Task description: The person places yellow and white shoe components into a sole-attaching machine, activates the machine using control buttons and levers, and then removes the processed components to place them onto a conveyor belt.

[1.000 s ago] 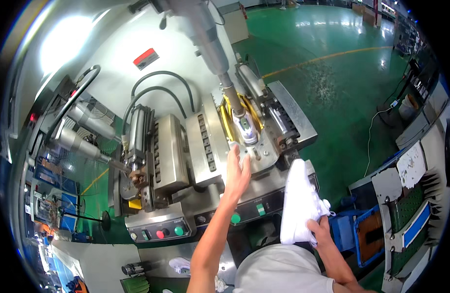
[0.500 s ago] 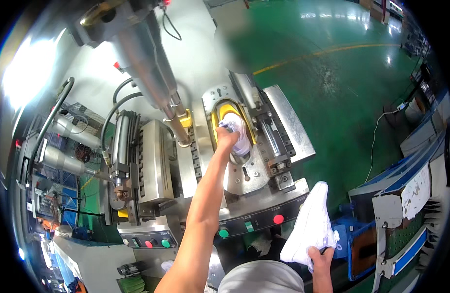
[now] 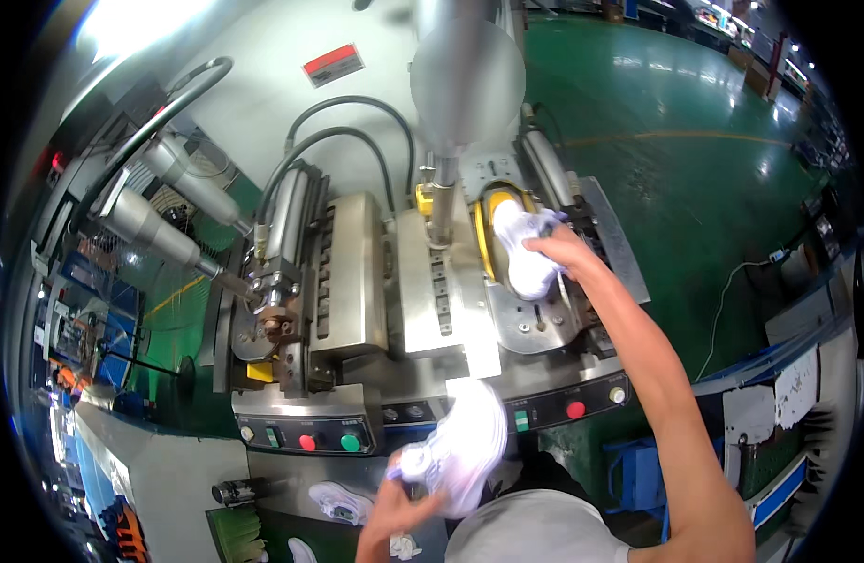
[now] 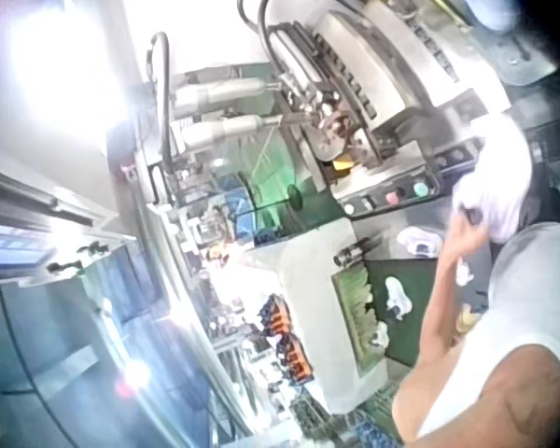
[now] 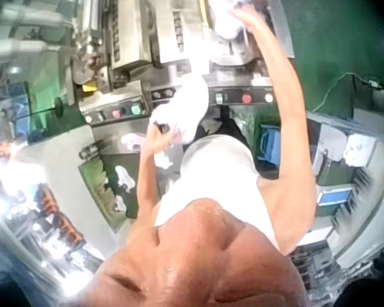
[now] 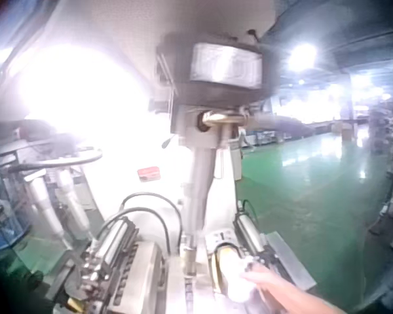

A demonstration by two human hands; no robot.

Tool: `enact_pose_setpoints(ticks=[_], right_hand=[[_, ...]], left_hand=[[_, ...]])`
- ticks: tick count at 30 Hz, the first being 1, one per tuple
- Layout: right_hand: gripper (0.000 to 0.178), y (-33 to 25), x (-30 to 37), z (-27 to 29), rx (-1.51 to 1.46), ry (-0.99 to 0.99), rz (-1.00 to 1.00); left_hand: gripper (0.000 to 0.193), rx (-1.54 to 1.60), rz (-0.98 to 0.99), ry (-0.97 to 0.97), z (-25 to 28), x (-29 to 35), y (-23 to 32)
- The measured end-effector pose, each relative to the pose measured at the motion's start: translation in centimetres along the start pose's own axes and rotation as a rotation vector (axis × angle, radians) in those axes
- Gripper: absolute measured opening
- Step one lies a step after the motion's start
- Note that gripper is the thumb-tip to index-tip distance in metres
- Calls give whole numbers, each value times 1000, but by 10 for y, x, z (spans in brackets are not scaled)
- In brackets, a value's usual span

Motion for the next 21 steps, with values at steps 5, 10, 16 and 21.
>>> enact_pose_setpoints(ticks=[5,10,16,21], right_hand=[[58,64,-72,-116,604,225,195],[39,75,-92,-109,622,-31,256],[66,41,-52,-73,600,48,565],[67,-40,310,-181,449,-79,1001]], left_hand=[[65,-433,725,170,26,163,-91],[53,-122,762,660,26,208,-165],[72,-223,634,1125,45,170,-312],[75,-236,424,1224,37,146,-339]])
Point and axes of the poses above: each hand's wrist, its own x-axis away from the middle knuckle, its own z-axis out of the back of the hand, y = z × x, the point moved 7 cm from there along -x, towards the middle knuckle, and after that the axes turned 8 degrees about y, right-handed, at the moved point
